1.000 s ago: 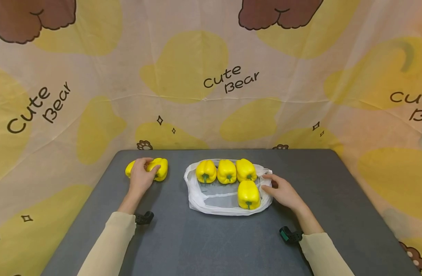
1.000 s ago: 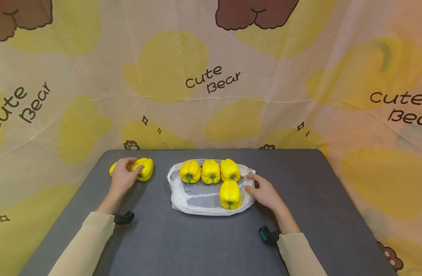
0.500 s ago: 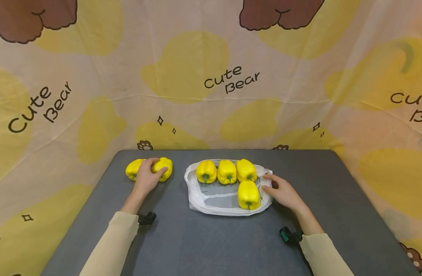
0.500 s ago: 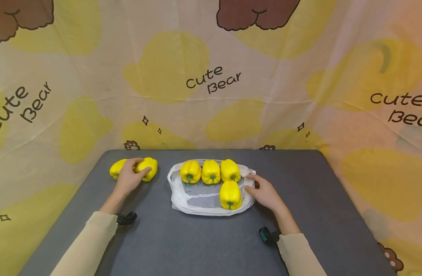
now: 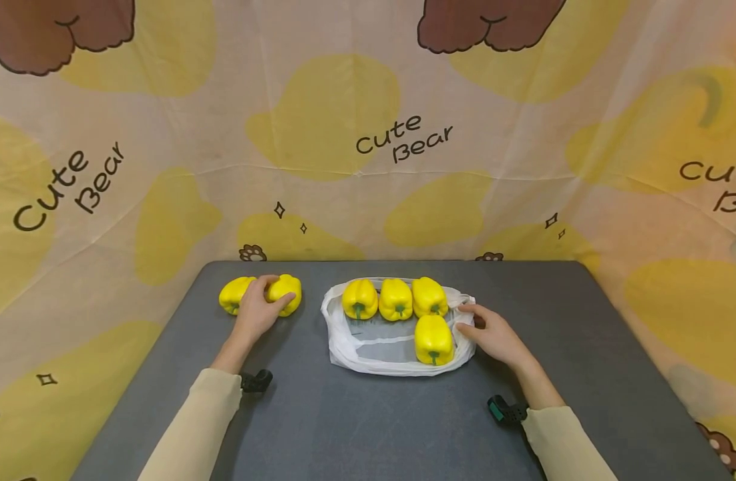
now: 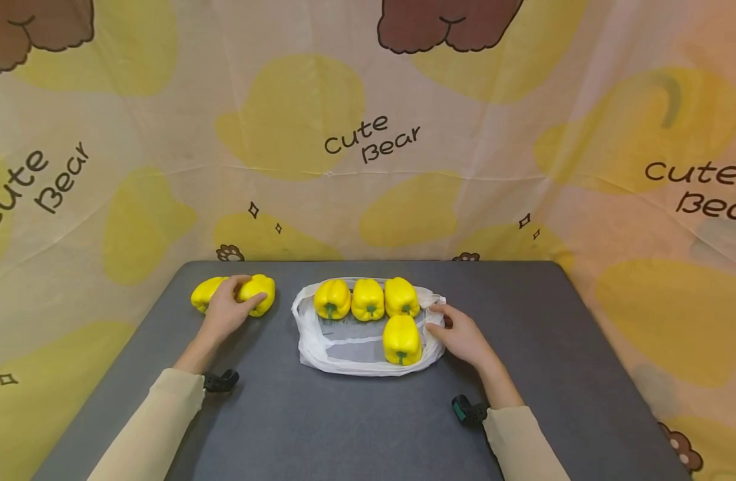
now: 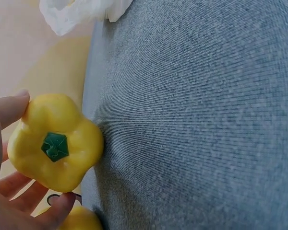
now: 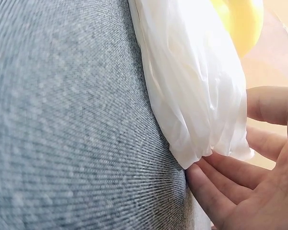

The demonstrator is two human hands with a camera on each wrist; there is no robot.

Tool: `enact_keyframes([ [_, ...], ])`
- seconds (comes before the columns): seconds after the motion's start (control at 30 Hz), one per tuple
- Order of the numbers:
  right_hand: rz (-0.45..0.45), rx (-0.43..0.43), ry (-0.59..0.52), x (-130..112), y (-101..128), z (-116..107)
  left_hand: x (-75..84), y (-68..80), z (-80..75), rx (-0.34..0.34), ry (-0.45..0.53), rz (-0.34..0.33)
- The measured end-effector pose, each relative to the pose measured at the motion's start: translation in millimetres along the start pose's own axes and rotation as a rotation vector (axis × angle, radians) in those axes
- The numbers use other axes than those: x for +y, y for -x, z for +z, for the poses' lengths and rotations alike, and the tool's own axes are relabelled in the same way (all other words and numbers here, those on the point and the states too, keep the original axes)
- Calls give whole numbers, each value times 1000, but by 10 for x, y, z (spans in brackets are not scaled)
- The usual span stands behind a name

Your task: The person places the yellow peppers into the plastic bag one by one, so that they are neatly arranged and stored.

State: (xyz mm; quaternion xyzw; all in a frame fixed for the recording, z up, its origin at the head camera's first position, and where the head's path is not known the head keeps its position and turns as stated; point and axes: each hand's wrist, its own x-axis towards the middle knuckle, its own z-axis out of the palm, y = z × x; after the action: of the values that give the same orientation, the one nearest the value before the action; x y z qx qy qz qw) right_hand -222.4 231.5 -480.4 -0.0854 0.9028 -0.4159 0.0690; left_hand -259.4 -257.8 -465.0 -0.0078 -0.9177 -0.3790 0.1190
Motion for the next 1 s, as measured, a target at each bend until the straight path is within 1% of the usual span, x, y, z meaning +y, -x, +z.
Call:
enact_keyframes([
  [0.3, -4, -3, 8, 14, -16, 4, 33, 22, -24, 4, -7, -6],
  [0.47, -2, -1, 12, 19, -20, 1, 60, 38, -32, 6, 8, -18],
  [0.67, -3, 0, 13, 14, -21, -5, 99, 45, -27, 11, 18, -14],
  [0.77, 2, -3, 8, 10, -19, -8, 143, 54, -28, 10, 27, -4],
  [1.0, 11, -6, 4, -1, -6, -1, 302, 92, -35, 22, 36, 47],
])
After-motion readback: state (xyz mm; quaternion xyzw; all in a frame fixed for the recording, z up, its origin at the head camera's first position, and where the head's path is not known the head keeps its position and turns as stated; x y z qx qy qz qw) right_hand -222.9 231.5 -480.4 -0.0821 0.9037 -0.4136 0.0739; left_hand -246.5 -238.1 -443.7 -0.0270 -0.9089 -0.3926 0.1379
